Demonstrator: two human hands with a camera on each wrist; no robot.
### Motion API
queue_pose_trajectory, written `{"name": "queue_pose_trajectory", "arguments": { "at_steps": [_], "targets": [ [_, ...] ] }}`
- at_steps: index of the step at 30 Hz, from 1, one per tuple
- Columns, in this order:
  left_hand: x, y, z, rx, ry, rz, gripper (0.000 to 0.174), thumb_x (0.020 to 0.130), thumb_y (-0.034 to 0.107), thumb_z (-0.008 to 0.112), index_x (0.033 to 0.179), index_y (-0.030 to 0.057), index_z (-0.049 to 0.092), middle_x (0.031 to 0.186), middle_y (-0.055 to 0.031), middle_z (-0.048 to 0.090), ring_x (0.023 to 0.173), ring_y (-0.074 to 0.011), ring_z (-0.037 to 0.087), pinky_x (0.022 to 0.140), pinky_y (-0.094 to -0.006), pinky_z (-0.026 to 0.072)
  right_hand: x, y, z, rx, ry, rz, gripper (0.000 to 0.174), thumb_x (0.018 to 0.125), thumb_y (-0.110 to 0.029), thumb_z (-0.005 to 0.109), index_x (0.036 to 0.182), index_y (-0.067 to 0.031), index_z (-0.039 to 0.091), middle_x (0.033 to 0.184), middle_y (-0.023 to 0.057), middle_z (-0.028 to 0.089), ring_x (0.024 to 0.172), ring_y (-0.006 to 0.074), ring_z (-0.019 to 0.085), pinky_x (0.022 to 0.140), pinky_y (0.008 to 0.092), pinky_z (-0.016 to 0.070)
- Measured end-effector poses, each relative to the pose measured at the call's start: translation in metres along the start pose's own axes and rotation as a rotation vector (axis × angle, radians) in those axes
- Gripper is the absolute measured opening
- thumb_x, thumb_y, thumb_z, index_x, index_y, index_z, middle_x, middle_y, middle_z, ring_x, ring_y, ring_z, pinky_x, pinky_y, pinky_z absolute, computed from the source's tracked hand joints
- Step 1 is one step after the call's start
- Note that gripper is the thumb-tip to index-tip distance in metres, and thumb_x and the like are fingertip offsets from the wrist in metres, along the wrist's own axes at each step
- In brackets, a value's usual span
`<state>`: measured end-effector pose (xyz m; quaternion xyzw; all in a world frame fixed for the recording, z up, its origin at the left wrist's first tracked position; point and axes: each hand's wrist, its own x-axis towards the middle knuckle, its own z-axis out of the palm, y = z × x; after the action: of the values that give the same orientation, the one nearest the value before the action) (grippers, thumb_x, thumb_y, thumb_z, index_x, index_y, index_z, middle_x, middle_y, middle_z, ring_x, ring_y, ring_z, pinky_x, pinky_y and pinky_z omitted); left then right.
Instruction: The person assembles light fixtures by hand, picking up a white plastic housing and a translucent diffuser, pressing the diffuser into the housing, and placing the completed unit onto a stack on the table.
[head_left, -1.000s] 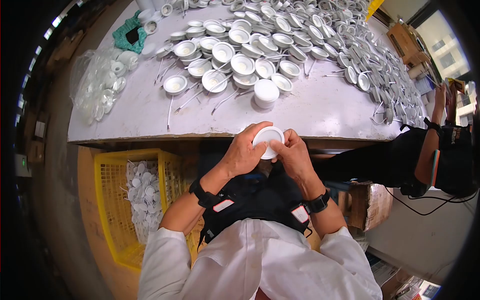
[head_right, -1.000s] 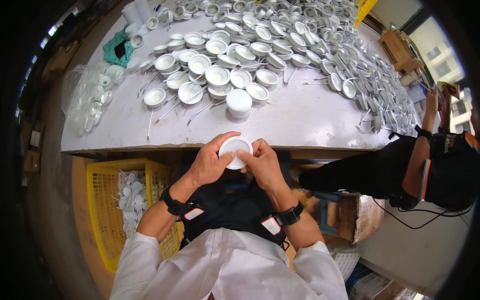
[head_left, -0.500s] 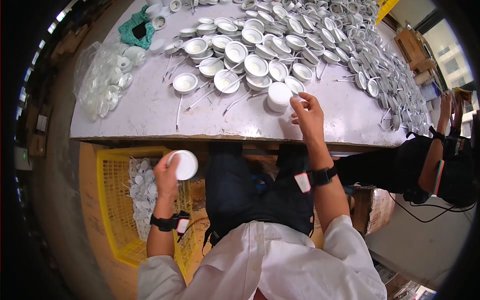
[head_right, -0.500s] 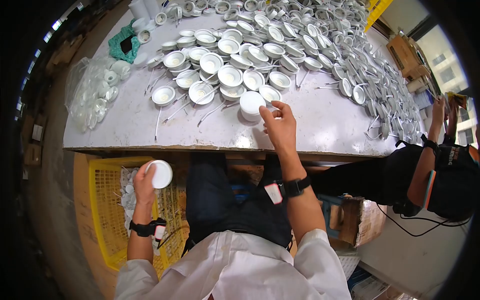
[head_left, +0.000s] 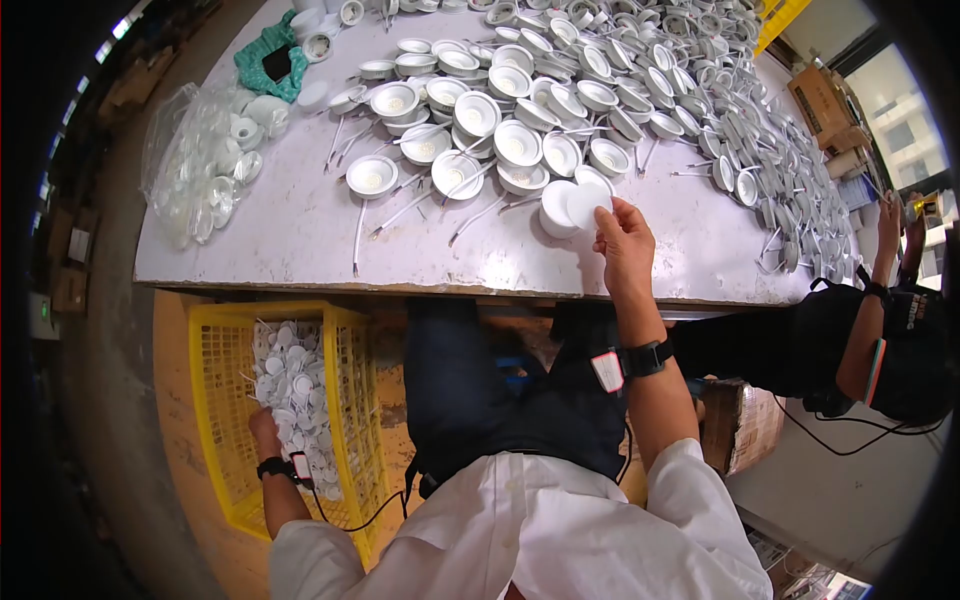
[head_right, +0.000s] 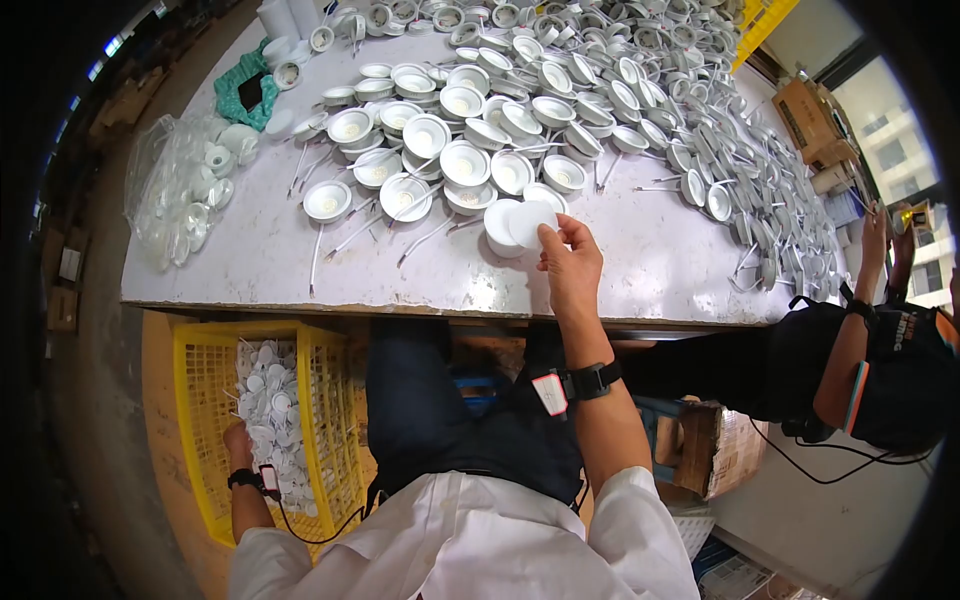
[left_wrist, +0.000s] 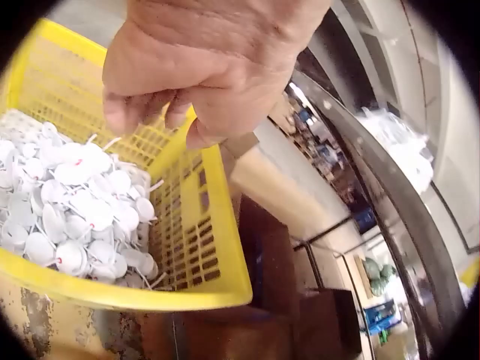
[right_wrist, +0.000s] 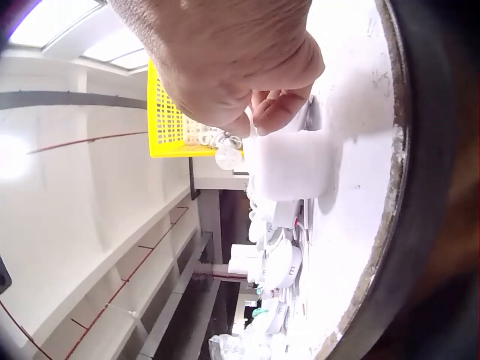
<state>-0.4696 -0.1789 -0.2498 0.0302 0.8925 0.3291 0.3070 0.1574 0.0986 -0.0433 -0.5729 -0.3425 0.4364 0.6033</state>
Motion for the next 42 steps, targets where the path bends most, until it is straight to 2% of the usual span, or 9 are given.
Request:
{"name": "queue_pose_trajectory", "arguments": {
  "at_steps": [4, 8, 11, 13, 17, 20, 24, 36, 42],
  "targets": [
    [-0.100, 0.052, 0.071, 0.039, -0.294, 0.337, 0.020, 0.084, 0.013, 0.057, 0.099, 0.0002, 0.059, 0.083, -0.0063, 0.064, 0.069, -0.0158, 0.064, 0.048, -0.0227, 0.0446, -0.009, -0.005, -0.013, 0.251, -0.002, 0.179, 0.019, 0.081, -0.009, 0.063, 0.097, -0.0020, 0.054, 0.068, -0.0011, 0.051, 0.054, 0.0059, 0.049, 0.045, 0.0180, 0.0426],
    [-0.265, 0.145, 0.128, 0.047, -0.885, 0.481, 0.023, 0.088, 0.015, 0.055, 0.102, -0.0024, 0.058, 0.092, -0.0096, 0.066, 0.076, -0.0159, 0.065, 0.059, -0.0221, 0.0487, -0.024, -0.007, -0.032, 0.396, -0.053, 0.292, 0.014, 0.084, -0.009, 0.059, 0.094, -0.0026, 0.053, 0.069, -0.0004, 0.053, 0.054, 0.0055, 0.050, 0.045, 0.0166, 0.0424],
    [-0.354, 0.191, 0.167, 0.044, -1.263, 0.699, 0.020, 0.089, 0.013, 0.053, 0.098, -0.0033, 0.060, 0.091, -0.0092, 0.066, 0.073, -0.0137, 0.064, 0.055, -0.0204, 0.0473, -0.042, -0.013, -0.041, 0.477, -0.101, 0.355, 0.014, 0.085, -0.011, 0.057, 0.095, -0.0020, 0.053, 0.069, -0.0005, 0.054, 0.054, 0.0055, 0.050, 0.045, 0.0161, 0.0422],
    [-0.396, 0.212, 0.201, -0.013, -1.430, 0.695, 0.025, 0.090, 0.015, 0.051, 0.105, -0.0041, 0.057, 0.102, -0.0100, 0.063, 0.076, -0.0141, 0.063, 0.055, -0.0201, 0.0467, -0.056, -0.016, -0.047, 0.515, -0.103, 0.379, 0.015, 0.086, -0.012, 0.056, 0.096, -0.0017, 0.053, 0.069, -0.0005, 0.054, 0.054, 0.0057, 0.050, 0.045, 0.0159, 0.0423],
    [-0.461, 0.232, 0.263, -0.075, -1.475, 0.591, 0.030, 0.090, 0.018, 0.053, 0.109, -0.0046, 0.055, 0.100, -0.0085, 0.062, 0.081, -0.0140, 0.062, 0.053, -0.0193, 0.0447, -0.080, -0.014, -0.061, 0.503, -0.143, 0.407, 0.014, 0.086, -0.013, 0.057, 0.094, -0.0012, 0.055, 0.069, -0.0002, 0.056, 0.054, 0.0053, 0.052, 0.045, 0.0167, 0.0429],
    [-0.478, 0.231, 0.288, -0.103, -1.540, 0.489, 0.023, 0.087, 0.015, 0.055, 0.096, -0.0048, 0.061, 0.081, -0.0080, 0.063, 0.074, -0.0106, 0.061, 0.050, -0.0192, 0.0423, -0.086, -0.012, -0.074, 0.538, -0.077, 0.392, 0.011, 0.086, -0.013, 0.058, 0.089, -0.0021, 0.055, 0.067, 0.0002, 0.055, 0.052, 0.0057, 0.051, 0.045, 0.0166, 0.0429],
    [-0.489, 0.224, 0.300, -0.061, -1.536, 0.421, 0.022, 0.086, 0.016, 0.057, 0.091, -0.0053, 0.062, 0.076, -0.0080, 0.063, 0.067, -0.0104, 0.061, 0.047, -0.0185, 0.0412, -0.086, 0.002, -0.094, 0.428, -0.081, 0.393, 0.012, 0.085, -0.014, 0.059, 0.084, -0.0028, 0.056, 0.065, 0.0009, 0.055, 0.050, 0.0062, 0.050, 0.045, 0.0171, 0.0421],
    [-0.511, 0.226, 0.331, 0.213, -1.440, 0.467, 0.024, 0.083, 0.018, 0.062, 0.082, -0.0064, 0.062, 0.068, -0.0093, 0.063, 0.053, -0.0095, 0.057, 0.043, -0.0180, 0.0399, -0.071, 0.011, -0.131, 0.320, -0.107, 0.392, 0.017, 0.086, -0.016, 0.058, 0.090, 0.0002, 0.062, 0.068, 0.0006, 0.056, 0.056, 0.0054, 0.049, 0.048, 0.0180, 0.0393],
    [-0.540, 0.232, 0.350, 0.293, -1.489, 0.705, 0.021, 0.082, 0.015, 0.061, 0.088, -0.0056, 0.063, 0.070, -0.0097, 0.064, 0.056, -0.0083, 0.055, 0.051, -0.0201, 0.0446, -0.061, 0.008, -0.164, 0.313, 0.044, 0.315, 0.015, 0.088, -0.016, 0.054, 0.089, -0.0013, 0.059, 0.067, 0.0016, 0.056, 0.055, 0.0058, 0.049, 0.050, 0.0179, 0.0401]
  ]
}}
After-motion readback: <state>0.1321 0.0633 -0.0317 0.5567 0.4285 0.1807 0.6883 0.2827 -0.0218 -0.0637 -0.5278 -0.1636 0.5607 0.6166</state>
